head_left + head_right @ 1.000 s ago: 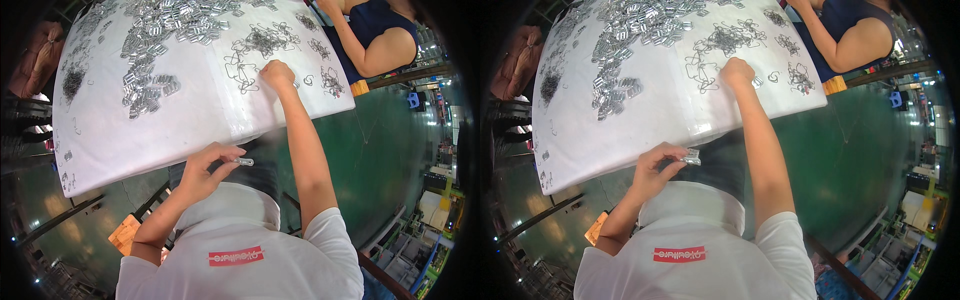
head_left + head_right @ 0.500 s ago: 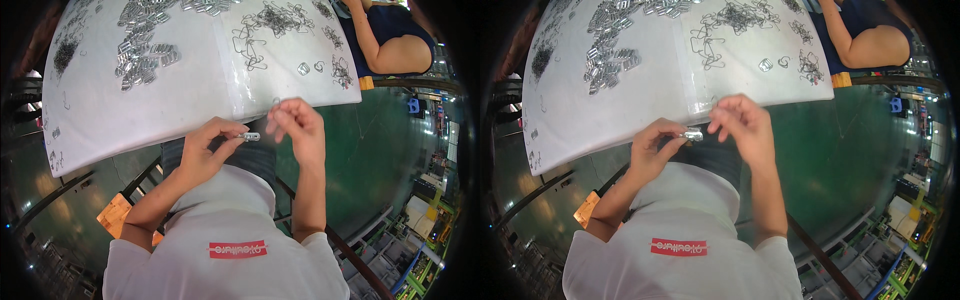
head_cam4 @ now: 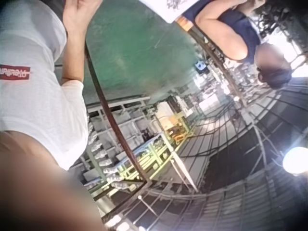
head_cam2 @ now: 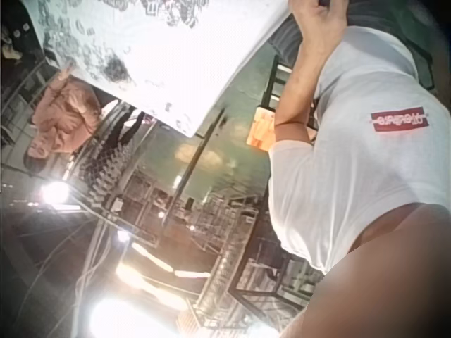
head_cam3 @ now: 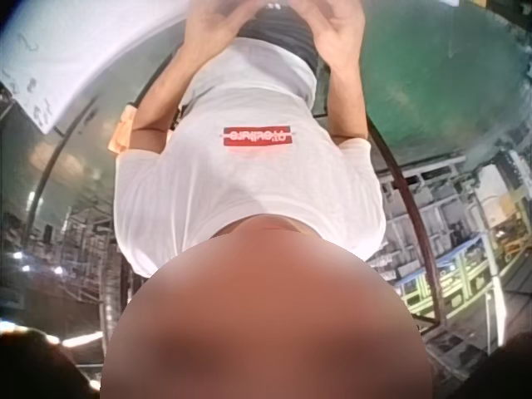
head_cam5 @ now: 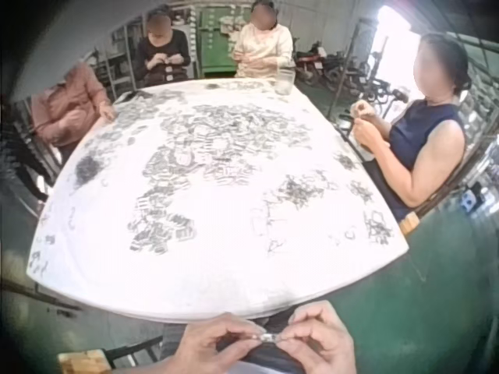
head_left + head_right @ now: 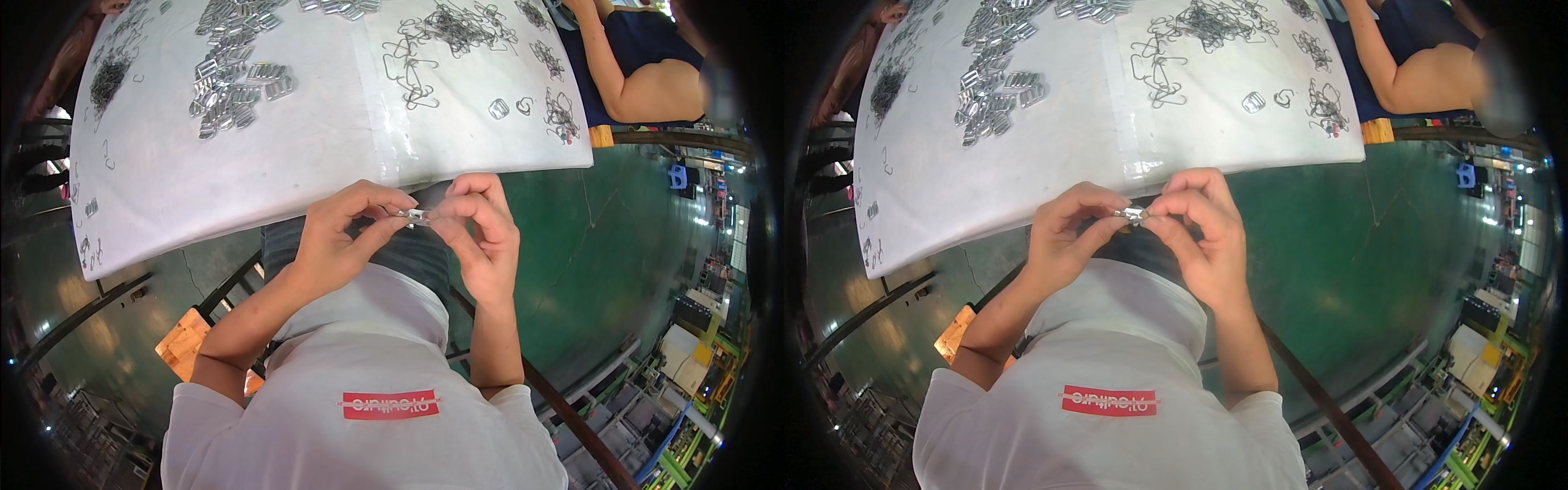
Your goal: The person repeatedly picks small metal clips and wire hooks from a white table, links them together by hand, and hangs the assembled chains on a nearby metal rack. The person continues this cycle of picking, linking, and hanging throughout the clip.
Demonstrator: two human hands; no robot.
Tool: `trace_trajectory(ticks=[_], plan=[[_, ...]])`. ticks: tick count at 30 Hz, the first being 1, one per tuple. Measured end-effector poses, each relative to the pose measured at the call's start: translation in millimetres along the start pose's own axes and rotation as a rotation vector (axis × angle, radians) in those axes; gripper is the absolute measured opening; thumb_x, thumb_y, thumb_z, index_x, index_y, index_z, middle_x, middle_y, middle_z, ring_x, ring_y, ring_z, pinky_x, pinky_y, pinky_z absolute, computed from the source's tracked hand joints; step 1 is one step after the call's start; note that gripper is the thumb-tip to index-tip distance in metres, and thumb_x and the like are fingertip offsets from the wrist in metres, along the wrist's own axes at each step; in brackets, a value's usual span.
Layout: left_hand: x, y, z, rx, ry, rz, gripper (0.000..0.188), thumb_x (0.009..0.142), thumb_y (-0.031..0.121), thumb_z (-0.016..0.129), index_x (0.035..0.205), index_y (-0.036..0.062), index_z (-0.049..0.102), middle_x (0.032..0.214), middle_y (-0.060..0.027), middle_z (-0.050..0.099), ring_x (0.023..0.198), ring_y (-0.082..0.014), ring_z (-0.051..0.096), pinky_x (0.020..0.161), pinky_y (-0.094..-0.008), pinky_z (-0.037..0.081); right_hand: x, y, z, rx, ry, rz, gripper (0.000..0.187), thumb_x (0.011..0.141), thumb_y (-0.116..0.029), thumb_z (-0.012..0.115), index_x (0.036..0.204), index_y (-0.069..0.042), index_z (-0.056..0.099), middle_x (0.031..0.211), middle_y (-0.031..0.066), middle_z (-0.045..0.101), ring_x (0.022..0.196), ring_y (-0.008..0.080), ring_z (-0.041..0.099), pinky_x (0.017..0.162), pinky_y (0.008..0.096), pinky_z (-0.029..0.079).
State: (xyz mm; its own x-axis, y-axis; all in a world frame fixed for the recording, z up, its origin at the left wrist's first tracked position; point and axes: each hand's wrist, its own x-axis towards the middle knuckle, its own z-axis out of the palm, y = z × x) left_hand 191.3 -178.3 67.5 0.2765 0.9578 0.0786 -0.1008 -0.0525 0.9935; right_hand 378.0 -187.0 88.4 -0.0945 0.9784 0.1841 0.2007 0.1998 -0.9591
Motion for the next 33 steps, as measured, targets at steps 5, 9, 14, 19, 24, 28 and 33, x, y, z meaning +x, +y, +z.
trace_trajectory(ticks=[5, 9, 14, 19, 24, 28, 33], plan=[[-1, -1, -4, -0.058, -0.019, -0.029, 0.02, 0.083, -0.004, 0.063, 0.102, 0.0021, 0.066, 0.097, -0.0066, 0.067, 0.087, -0.0124, 0.064, 0.075, -0.0252, 0.051, 2, 7, 3, 0.053, -0.032, -0.087, 0.009, 0.077, 0.002, 0.069, 0.084, -0.003, 0.067, 0.1, 0.0077, 0.049, 0.083, 0.0149, 0.053, 0.069, 0.026, 0.044], [0, -6, -7, -0.088, -0.051, 0.006, 0.018, 0.082, -0.004, 0.063, 0.099, 0.0018, 0.065, 0.095, -0.0073, 0.066, 0.086, -0.0137, 0.062, 0.075, -0.0258, 0.049, 4, 15, 6, 0.181, -0.014, -0.067, 0.01, 0.078, 0.005, 0.066, 0.085, -0.002, 0.065, 0.099, 0.0075, 0.048, 0.091, 0.0169, 0.051, 0.077, 0.0281, 0.042], [5, -11, -22, 0.085, -0.077, 0.127, 0.019, 0.08, -0.004, 0.065, 0.099, -0.0001, 0.065, 0.097, -0.0105, 0.065, 0.089, -0.0186, 0.061, 0.08, -0.0297, 0.048, 1, 17, 13, 0.394, -0.013, 0.086, 0.009, 0.079, 0.006, 0.062, 0.084, -0.001, 0.062, 0.1, 0.0076, 0.048, 0.096, 0.0186, 0.048, 0.084, 0.0314, 0.041], [61, -31, -95, 0.795, 0.28, 0.321, 0.026, 0.081, 0.002, 0.064, 0.107, 0.0047, 0.065, 0.109, -0.0098, 0.066, 0.095, -0.0253, 0.061, 0.08, -0.0313, 0.049, 1, 20, 14, 0.375, -0.011, 0.091, 0.009, 0.078, 0.005, 0.063, 0.084, -0.001, 0.061, 0.1, 0.0077, 0.048, 0.096, 0.0199, 0.048, 0.085, 0.032, 0.04], [114, -46, -166, 1.243, 0.458, -0.017, 0.018, 0.081, 0.018, 0.067, 0.094, 0.006, 0.068, 0.103, -0.0112, 0.063, 0.098, -0.0287, 0.057, 0.081, -0.0397, 0.047, -4, 18, 18, 0.388, -0.037, 0.089, 0.01, 0.077, 0.006, 0.064, 0.085, -0.001, 0.062, 0.099, 0.0078, 0.047, 0.095, 0.0199, 0.048, 0.084, 0.0318, 0.04], [128, -50, -168, 1.338, 0.392, -0.254, 0.027, 0.08, 0.03, 0.07, 0.086, 0.0042, 0.069, 0.097, -0.0112, 0.063, 0.094, -0.0287, 0.058, 0.077, -0.0409, 0.048, -8, 17, 22, 0.399, -0.028, 0.116, 0.012, 0.076, 0.009, 0.063, 0.085, 0.0, 0.063, 0.1, 0.0081, 0.048, 0.094, 0.0183, 0.048, 0.082, 0.0291, 0.04], [119, -39, -141, 0.707, 0.329, -0.224, 0.021, 0.082, 0.021, 0.069, 0.09, 0.0011, 0.067, 0.09, -0.0076, 0.061, 0.082, -0.0212, 0.062, 0.07, -0.0341, 0.05, -13, 23, 22, 0.335, -0.021, 0.103, 0.013, 0.076, 0.011, 0.063, 0.086, 0.001, 0.062, 0.1, 0.007, 0.048, 0.086, 0.0139, 0.048, 0.079, 0.0257, 0.041]])
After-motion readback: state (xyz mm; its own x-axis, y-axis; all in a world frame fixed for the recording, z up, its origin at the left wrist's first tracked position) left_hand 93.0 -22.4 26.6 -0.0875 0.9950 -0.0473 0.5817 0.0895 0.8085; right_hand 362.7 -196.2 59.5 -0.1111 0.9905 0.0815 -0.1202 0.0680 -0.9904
